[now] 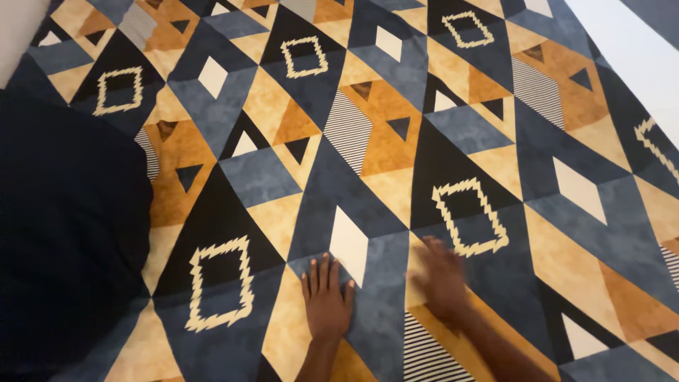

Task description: The person smooths a patterned bed sheet on a bed using both hands. They repeatedly pat and rub the fabric to remove wrinkles, moving from the center of the bed towards the edges and corners.

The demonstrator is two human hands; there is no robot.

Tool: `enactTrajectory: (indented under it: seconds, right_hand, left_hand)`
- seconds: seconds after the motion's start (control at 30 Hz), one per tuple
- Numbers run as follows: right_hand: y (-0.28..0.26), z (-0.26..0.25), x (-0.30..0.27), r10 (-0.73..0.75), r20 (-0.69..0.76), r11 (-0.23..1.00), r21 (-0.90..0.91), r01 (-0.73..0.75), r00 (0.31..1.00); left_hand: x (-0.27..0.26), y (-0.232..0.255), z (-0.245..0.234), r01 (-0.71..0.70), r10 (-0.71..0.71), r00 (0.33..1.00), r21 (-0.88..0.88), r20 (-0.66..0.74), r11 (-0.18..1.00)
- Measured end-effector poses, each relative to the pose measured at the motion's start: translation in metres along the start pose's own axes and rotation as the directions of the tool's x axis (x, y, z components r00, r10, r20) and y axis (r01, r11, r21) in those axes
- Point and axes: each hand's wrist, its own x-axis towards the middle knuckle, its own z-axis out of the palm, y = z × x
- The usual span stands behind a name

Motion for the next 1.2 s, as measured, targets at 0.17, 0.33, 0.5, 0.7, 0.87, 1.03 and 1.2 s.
enactTrajectory:
  seconds: [0.17,0.33,0.5,0.7,0.87,1.03,1.2]
  right_hand:
    - [0.121,-0.002,-0.034,0.455,-0.43,0.812,-0.159,-0.561,0.78]
    - [0.074,0.026,-0.016,0.307,-0.241,0.943,0.208,-0.26,0.921]
    - [0.033,0.016,-0.006,-0.111,-0.167,0.986,0.104,0.129,0.98]
    - [0.154,-0.018,-0.015,-0.014,-0.028,0.998,0.066,0.015,1.0]
    - [0.209,-0.013,-0.021,0.581,-0.285,0.806,0.068,-0.589,0.762]
    - [0.078,0.001,-0.006,0.108,-0.366,0.915,0.401,0.052,0.924]
    - [0.042,0.006,-0.02,-0.237,-0.155,0.915,0.298,0.274,0.959]
  left_hand:
    - [0.008,0.007,0.002,0.092,-0.092,0.995,0.006,0.04,0.996]
    - [0.015,0.048,0.038,-0.069,0.067,0.995,-0.025,-0.08,0.997]
    - [0.027,0.086,0.064,0.018,-0.015,0.998,0.035,-0.068,0.999]
    - [0.025,0.086,0.069,0.009,0.002,0.998,0.171,-0.063,0.985]
    - [0.023,0.09,0.071,0.023,-0.011,0.999,0.224,-0.051,0.974]
    - [0.023,0.088,0.072,0.004,0.006,0.999,0.198,-0.049,0.98]
    - [0.005,0.082,0.063,0.021,-0.017,0.999,0.137,-0.031,0.99]
